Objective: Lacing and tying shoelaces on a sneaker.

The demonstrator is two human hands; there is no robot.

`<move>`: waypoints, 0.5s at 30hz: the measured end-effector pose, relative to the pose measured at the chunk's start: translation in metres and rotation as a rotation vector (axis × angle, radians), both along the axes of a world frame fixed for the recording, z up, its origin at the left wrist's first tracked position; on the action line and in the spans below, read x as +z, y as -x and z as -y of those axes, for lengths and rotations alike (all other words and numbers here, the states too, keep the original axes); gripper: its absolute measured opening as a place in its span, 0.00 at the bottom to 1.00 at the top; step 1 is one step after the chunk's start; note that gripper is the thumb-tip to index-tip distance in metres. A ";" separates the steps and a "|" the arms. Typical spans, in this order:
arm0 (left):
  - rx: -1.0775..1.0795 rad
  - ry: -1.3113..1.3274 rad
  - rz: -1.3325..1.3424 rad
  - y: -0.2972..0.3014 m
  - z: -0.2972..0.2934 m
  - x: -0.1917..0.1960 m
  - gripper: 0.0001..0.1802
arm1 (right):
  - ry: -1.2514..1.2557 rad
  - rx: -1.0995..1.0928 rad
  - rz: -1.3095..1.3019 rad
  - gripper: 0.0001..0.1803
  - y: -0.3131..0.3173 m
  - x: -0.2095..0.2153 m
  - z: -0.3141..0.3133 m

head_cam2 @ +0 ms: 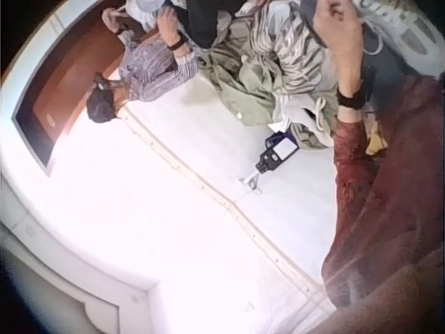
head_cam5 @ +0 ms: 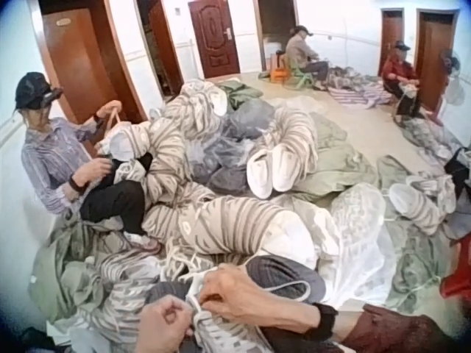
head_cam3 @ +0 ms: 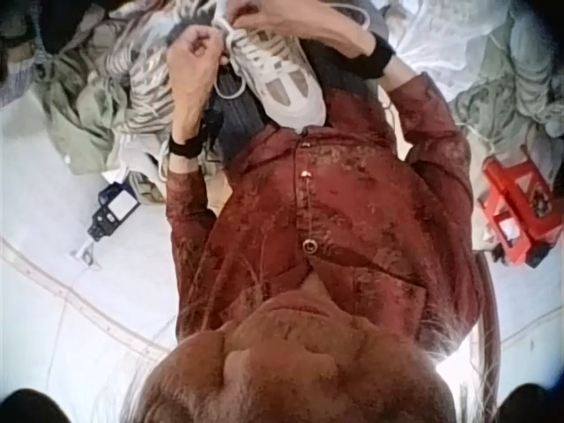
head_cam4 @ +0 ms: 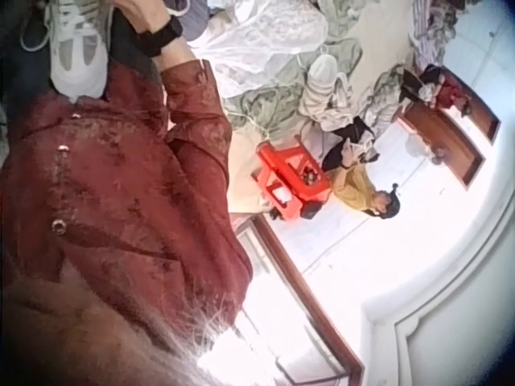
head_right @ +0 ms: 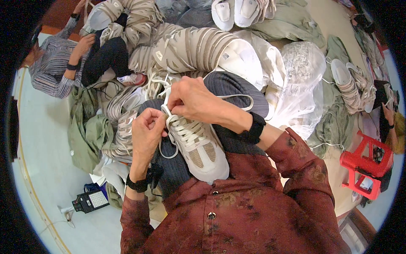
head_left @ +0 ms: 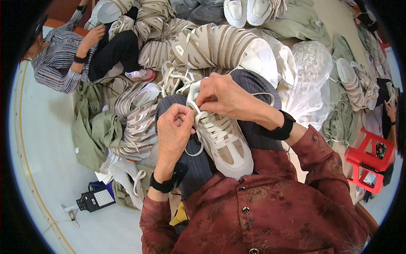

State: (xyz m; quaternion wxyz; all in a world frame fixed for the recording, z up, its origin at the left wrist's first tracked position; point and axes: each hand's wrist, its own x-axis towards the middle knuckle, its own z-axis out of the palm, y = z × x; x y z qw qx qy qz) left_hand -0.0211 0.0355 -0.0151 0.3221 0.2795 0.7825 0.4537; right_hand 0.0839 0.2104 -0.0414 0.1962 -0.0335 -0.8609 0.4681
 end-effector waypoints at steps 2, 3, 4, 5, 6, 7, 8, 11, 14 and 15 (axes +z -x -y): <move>0.024 0.016 -0.021 0.000 0.002 -0.001 0.06 | 0.055 0.065 0.095 0.06 0.003 0.000 0.001; 0.045 -0.008 -0.031 0.001 0.004 -0.002 0.06 | 0.054 0.066 0.097 0.06 0.005 0.000 0.001; 0.065 -0.032 -0.040 0.002 0.005 -0.003 0.07 | 0.144 0.116 0.122 0.06 0.006 -0.001 0.000; 0.066 -0.033 -0.038 0.003 0.007 -0.004 0.07 | 0.234 0.165 0.146 0.06 0.007 -0.001 0.000; 0.040 -0.029 -0.066 0.005 0.007 -0.005 0.06 | 0.231 0.163 0.149 0.06 0.008 -0.003 0.001; 0.014 -0.026 -0.094 0.005 0.007 -0.006 0.06 | 0.215 0.172 0.134 0.05 0.009 -0.005 0.001; 0.013 -0.028 -0.092 0.005 0.007 -0.006 0.06 | 0.199 0.180 0.120 0.04 0.009 -0.006 0.002; 0.020 0.009 -0.100 0.006 0.008 -0.009 0.07 | 0.041 0.140 0.009 0.03 0.008 -0.006 0.005; 0.019 -0.095 -0.233 0.002 0.014 -0.008 0.06 | -0.366 -0.098 -0.149 0.05 0.005 -0.018 -0.032; -0.011 -0.100 -0.315 -0.003 0.011 0.004 0.06 | -0.372 -0.194 -0.172 0.06 -0.003 -0.018 -0.058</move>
